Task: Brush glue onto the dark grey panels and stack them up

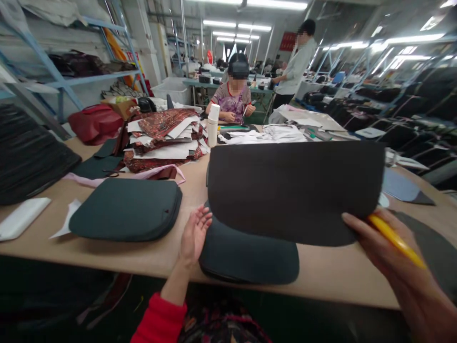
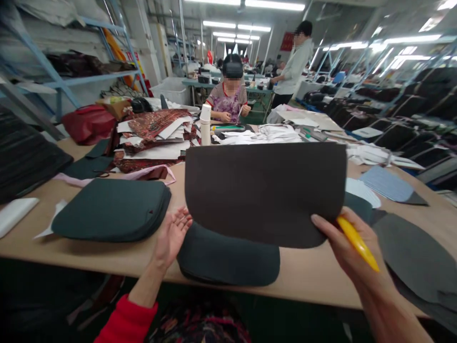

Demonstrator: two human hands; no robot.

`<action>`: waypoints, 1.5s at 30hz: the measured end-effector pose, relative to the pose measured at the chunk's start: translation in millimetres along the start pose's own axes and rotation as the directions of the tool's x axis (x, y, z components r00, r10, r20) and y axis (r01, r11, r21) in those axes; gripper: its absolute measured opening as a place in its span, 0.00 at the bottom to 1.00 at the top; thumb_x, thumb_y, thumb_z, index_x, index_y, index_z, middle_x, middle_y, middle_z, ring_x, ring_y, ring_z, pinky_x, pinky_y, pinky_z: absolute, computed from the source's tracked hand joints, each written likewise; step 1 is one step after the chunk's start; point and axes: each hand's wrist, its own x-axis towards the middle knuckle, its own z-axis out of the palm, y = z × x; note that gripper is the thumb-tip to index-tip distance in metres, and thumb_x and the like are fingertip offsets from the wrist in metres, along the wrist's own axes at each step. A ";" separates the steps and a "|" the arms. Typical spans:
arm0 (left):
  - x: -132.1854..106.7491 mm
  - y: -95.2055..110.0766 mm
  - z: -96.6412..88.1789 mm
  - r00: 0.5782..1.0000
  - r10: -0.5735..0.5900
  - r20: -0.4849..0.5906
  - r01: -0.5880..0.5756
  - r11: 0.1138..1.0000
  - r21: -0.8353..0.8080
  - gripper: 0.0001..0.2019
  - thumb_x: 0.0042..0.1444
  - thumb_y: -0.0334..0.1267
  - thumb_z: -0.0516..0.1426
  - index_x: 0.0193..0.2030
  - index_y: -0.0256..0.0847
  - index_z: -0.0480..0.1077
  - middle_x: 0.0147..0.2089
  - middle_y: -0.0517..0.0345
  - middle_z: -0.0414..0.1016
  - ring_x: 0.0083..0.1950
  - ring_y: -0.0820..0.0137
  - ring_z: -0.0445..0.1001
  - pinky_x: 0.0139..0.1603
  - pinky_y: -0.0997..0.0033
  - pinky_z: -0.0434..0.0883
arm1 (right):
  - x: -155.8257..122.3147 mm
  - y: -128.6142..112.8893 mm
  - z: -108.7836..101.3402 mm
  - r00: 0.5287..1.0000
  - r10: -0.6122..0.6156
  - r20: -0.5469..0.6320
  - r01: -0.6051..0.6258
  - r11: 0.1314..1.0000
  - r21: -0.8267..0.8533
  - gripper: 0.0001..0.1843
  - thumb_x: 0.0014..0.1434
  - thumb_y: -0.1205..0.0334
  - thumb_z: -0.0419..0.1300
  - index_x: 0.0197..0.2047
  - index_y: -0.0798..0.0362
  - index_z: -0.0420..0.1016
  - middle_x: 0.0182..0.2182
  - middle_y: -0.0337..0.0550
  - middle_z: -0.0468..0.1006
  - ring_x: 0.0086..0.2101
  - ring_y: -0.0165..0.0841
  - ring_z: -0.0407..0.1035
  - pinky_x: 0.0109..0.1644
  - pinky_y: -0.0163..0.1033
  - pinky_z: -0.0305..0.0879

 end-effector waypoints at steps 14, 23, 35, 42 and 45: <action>-20.2 -48.5 -5.3 0.616 -0.254 0.746 -0.770 0.006 0.638 0.19 0.57 0.36 0.54 0.56 0.48 0.64 0.57 0.54 0.67 0.60 0.58 0.58 0.59 0.52 0.56 | -15.3 28.1 1.8 0.985 0.169 -0.048 -0.164 0.982 0.090 0.21 0.41 0.58 0.69 0.41 0.41 0.74 0.46 0.43 0.75 0.44 0.44 0.71 0.50 0.50 0.69; -9.3 -60.4 5.2 0.785 -0.140 0.604 -0.557 0.267 0.786 0.08 0.55 0.39 0.53 0.35 0.43 0.73 0.34 0.51 0.75 0.47 0.57 0.68 0.57 0.46 0.52 | -26.6 17.3 11.1 0.983 0.177 -0.056 -0.169 0.977 0.130 0.20 0.40 0.58 0.70 0.39 0.41 0.74 0.44 0.43 0.76 0.42 0.42 0.72 0.50 0.47 0.69; -14.3 12.7 4.6 0.976 -0.172 0.133 0.147 0.972 0.181 0.29 0.49 0.54 0.58 0.54 0.39 0.64 0.53 0.48 0.72 0.55 0.57 0.68 0.57 0.55 0.65 | -31.8 45.7 23.8 0.955 0.216 0.204 -0.226 0.974 0.028 0.25 0.46 0.52 0.67 0.48 0.49 0.71 0.45 0.45 0.76 0.42 0.40 0.72 0.44 0.44 0.71; -11.0 -12.0 -20.4 0.995 0.063 0.080 -0.098 0.815 0.572 0.42 0.41 0.38 0.65 0.63 0.41 0.50 0.62 0.46 0.60 0.62 0.59 0.61 0.64 0.56 0.57 | -37.3 74.2 32.8 0.990 0.011 0.139 0.040 0.931 -0.364 0.22 0.45 0.44 0.65 0.36 0.53 0.69 0.31 0.43 0.73 0.31 0.36 0.67 0.36 0.41 0.66; -8.1 -17.4 -27.5 0.997 0.059 0.058 -0.083 0.753 0.653 0.47 0.43 0.38 0.63 0.66 0.43 0.41 0.63 0.44 0.59 0.62 0.59 0.62 0.63 0.53 0.58 | -41.2 85.7 37.4 0.994 -0.072 0.088 0.105 0.882 -0.460 0.27 0.44 0.40 0.63 0.36 0.54 0.69 0.29 0.43 0.70 0.28 0.35 0.65 0.32 0.41 0.64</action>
